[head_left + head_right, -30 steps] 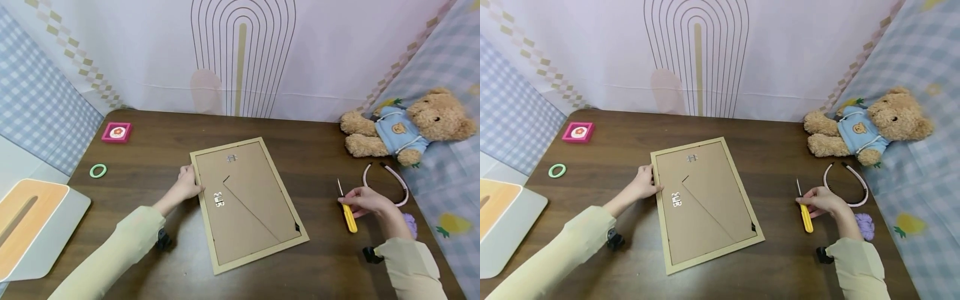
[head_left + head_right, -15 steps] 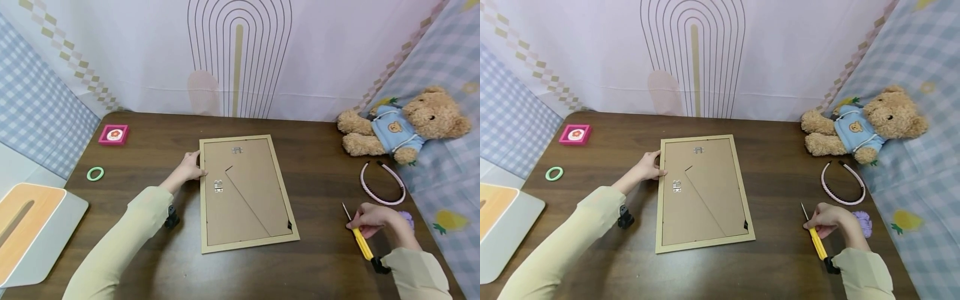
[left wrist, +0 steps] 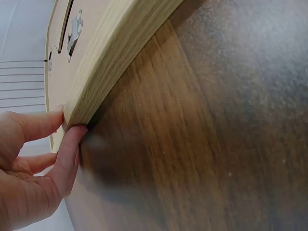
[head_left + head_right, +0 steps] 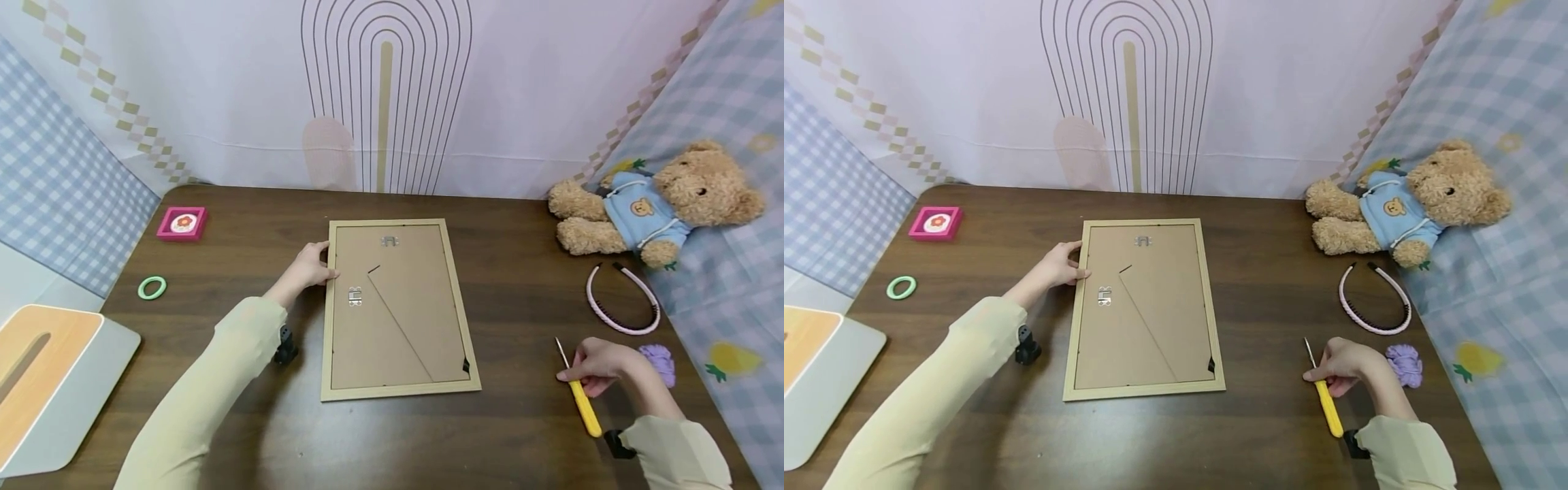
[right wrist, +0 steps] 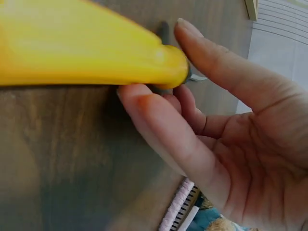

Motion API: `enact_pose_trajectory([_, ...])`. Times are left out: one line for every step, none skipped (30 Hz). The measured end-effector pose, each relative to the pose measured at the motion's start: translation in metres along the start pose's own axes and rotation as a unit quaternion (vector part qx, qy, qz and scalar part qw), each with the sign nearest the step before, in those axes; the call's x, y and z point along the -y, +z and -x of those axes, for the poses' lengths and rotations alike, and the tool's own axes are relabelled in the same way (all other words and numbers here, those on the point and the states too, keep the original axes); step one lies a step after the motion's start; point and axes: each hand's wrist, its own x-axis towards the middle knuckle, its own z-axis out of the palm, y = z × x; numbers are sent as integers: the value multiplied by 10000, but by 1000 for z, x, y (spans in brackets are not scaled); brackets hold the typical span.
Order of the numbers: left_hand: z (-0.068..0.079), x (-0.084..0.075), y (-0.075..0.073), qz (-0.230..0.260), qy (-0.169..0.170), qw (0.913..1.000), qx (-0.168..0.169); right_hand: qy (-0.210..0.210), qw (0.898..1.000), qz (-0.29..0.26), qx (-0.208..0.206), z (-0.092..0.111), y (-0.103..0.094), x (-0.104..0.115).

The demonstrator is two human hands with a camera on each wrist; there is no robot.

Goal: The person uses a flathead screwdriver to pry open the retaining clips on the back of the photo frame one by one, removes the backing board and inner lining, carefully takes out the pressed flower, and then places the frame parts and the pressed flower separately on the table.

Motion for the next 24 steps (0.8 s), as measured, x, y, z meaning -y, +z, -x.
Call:
enact_pose_trajectory([-1, 0, 0, 37, 16, 10000, 22, 108, 9998, 35, -179, 1, 0, 2])
enact_pose_trajectory([-1, 1, 0, 55, 29, 10000, 31, 153, 9994, 100, -281, 2, -2, 5])
enact_pose_trajectory([-2, 1, -1, 75, 39, 10000, 38, 194, 9990, 158, -382, 2, -4, 7])
enact_pose_trajectory([-3, 1, -1, 104, 43, 9999, 49, 235, 9983, 203, -498, 2, -6, 9])
enact_pose_trajectory([-4, 1, -2, 141, 62, 9999, 61, 254, 9976, 236, -602, 2, -9, 12])
enact_pose_trajectory([-5, 2, -2, 181, 64, 9998, 82, 250, 9968, 268, -704, 1, -12, 14])
enact_pose_trajectory([-5, 2, -3, 221, 78, 9997, 98, 230, 9958, 347, -813, 0, -14, 17])
enact_pose_trajectory([-6, 2, -3, 238, 96, 9996, 110, 172, 9946, 434, -931, 0, -16, 21])
enact_pose_trajectory([-7, 2, -4, 272, 99, 9995, 116, 88, 9933, 491, -1042, -1, -17, 26])
enact_pose_trajectory([-8, 3, -4, 322, 99, 9994, 114, -36, 9919, 518, -1155, -3, -18, 31])
enact_pose_trajectory([-8, 3, -4, 347, 114, 9993, 97, -154, 9909, 492, -1246, -5, -17, 37])
enact_pose_trajectory([-8, 4, -5, 330, 127, 9994, 56, -312, 9902, 438, -1291, -7, -15, 44])
enact_pose_trajectory([-8, 5, -5, 347, 152, 9993, 8, -490, 9894, 333, -1327, -11, -13, 51])
enact_pose_trajectory([-8, 6, -5, 338, 183, 9992, -53, -639, 9887, 204, -1342, -14, -10, 59])
enact_pose_trajectory([-7, 7, -4, 278, 217, 9993, -139, -792, 9879, 30, -1334, -19, -7, 67])
enact_pose_trajectory([-6, 8, -4, 185, 282, 9992, -235, -935, 9869, -122, -1312, -24, -4, 75])
enact_pose_trajectory([-5, 9, -2, 69, 352, 9988, -332, -1066, 9857, -225, -1282, -29, 0, 83])
enact_pose_trajectory([-3, 10, -1, -27, 432, 9981, -436, -1201, 9843, -270, -1266, -34, 3, 90])
enact_pose_trajectory([-1, 11, 1, -94, 511, 9973, -527, -1324, 9825, -298, -1278, -39, 7, 98])
enact_pose_trajectory([1, 12, 3, -191, 565, 9964, -605, -1436, 9805, -286, -1307, -44, 11, 105])
enact_pose_trajectory([3, 14, 4, -270, 636, 9953, -672, -1561, 9779, -338, -1349, -49, 15, 111])
enact_pose_trajectory([6, 16, 6, -302, 697, 9947, -691, -1662, 9757, -361, -1384, -54, 20, 117])
enact_pose_trajectory([9, 17, 7, -286, 732, 9947, -669, -1761, 9730, -381, -1445, -59, 25, 123])
enact_pose_trajectory([12, 18, 8, -266, 753, 9949, -621, -1846, 9703, -429, -1507, -63, 30, 128])
